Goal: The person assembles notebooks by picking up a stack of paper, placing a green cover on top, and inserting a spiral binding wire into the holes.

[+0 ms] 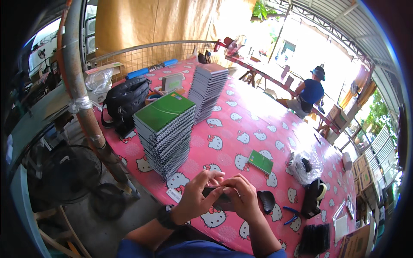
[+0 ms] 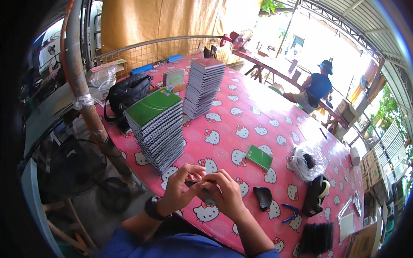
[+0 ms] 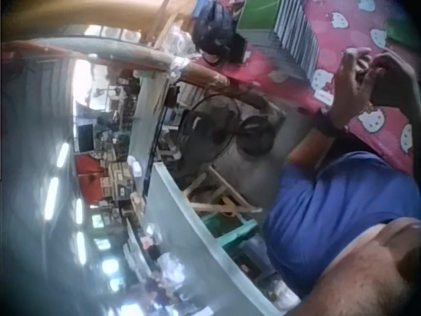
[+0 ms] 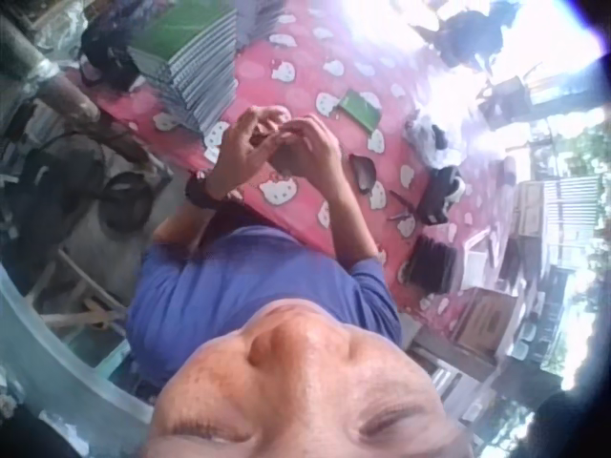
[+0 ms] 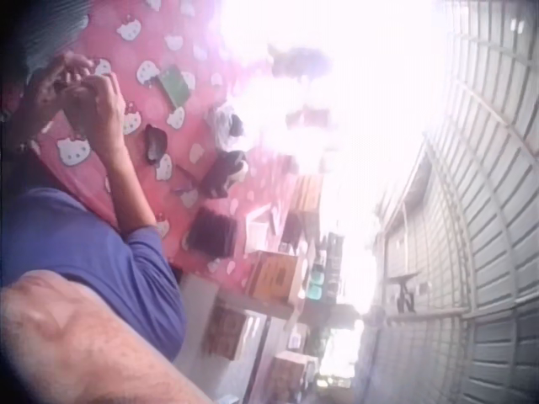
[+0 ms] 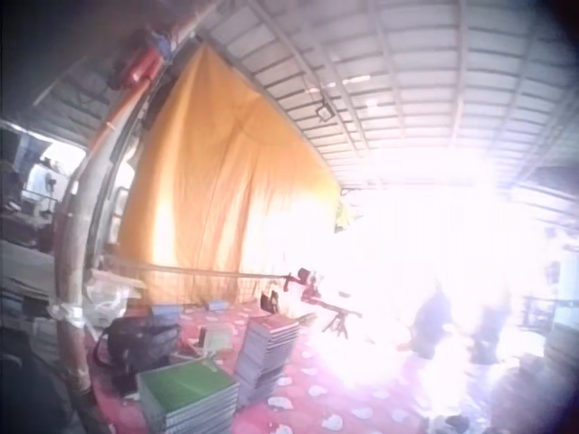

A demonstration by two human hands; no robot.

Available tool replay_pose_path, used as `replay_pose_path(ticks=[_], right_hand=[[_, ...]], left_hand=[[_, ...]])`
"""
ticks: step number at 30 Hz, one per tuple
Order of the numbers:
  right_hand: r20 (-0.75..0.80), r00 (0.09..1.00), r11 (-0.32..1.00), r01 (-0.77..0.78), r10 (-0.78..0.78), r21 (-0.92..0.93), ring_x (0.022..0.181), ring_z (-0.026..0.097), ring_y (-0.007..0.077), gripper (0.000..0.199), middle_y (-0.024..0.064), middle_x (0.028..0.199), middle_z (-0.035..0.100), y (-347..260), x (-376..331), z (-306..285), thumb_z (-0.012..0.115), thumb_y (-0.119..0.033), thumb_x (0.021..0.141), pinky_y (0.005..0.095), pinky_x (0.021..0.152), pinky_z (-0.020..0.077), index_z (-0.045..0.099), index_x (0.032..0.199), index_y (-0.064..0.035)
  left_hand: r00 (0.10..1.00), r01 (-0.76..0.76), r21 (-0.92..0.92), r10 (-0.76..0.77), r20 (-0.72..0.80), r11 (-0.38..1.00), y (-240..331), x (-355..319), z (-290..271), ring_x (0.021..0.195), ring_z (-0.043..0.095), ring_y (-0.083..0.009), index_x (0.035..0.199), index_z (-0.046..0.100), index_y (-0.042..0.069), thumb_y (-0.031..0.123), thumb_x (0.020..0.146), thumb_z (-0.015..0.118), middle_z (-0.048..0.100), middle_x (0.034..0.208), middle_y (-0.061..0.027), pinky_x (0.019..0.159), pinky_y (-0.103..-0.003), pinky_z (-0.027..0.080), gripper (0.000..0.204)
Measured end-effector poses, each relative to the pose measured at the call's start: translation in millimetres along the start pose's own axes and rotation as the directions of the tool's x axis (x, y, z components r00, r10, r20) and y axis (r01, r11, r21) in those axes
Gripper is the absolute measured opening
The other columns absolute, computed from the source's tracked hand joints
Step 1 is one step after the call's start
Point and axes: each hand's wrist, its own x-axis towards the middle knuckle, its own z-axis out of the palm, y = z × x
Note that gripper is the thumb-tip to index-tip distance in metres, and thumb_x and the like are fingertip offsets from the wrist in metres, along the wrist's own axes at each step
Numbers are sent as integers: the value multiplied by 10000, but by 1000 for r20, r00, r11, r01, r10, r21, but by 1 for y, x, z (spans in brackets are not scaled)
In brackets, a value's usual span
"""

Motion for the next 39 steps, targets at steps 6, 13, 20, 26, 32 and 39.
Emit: replay_pose_path(ticks=[6, 13, 20, 26, 32, 39], right_hand=[[75, 982, 979, 166, -176, 118, 831, 590, 226, 475, 111, 917, 603, -27, 83, -1, 634, -47, 813, 333, 736, 477, 458, 1253, -22], [-201, 980, 913, 92, -11, 398, 1043, 543, 143, 300, 59, 1152, 587, 28, 192, 31, 527, -237, 944, 288, 884, 435, 577, 1161, -36], [-212, 975, 796, 78, 64, 600, 963, 541, 97, 337, 48, 1014, 621, 49, 208, 101, 529, -297, 951, 248, 857, 419, 592, 1110, -6], [-335, 936, 878, 68, 108, 474, 816, 516, 73, 272, 13, 873, 603, 56, 208, 111, 515, -257, 952, 221, 752, 411, 598, 988, 0], [-495, 860, 894, 119, 124, 432, 651, 444, 84, 227, 25, 703, 520, 54, 208, 118, 577, -223, 911, 250, 604, 395, 528, 836, -14], [-501, 864, 915, 158, 54, 372, 610, 456, 131, 221, 53, 689, 486, 59, 210, 121, 591, -182, 888, 280, 574, 389, 515, 795, 3]], left_hand=[[987, -41, 159, 15, 160, 986, 51, 46, -85, 746, 588, -161, 1368, 371, 71, 63, 839, 610, 591, 957, -107, 640, -293, 502, 580], [942, -118, -39, 100, -319, 992, 14, 96, -164, 816, 560, -113, 1320, 433, 24, 94, 866, 598, 542, 981, -37, 699, -289, 493, 488], [942, 136, 487, 38, -332, 863, -27, 93, -199, 1078, 503, -208, 1178, 568, -40, 96, 794, 590, 524, 1148, -104, 967, -297, 365, 408], [900, 66, -42, -77, -428, 997, -48, 96, -167, 1088, 526, -148, 1239, 537, -38, 243, 922, 493, 581, 1199, -128, 943, -263, 382, 426], [823, -61, -150, -35, -568, 987, -51, 102, -153, 987, 583, -163, 1203, 548, -66, 201, 928, 508, 639, 1090, -153, 904, -260, 420, 386], [819, -123, -184, -5, -574, 975, -60, 103, -157, 952, 599, -166, 1079, 617, -72, 125, 926, 474, 655, 1043, -147, 860, -280, 449, 288]])
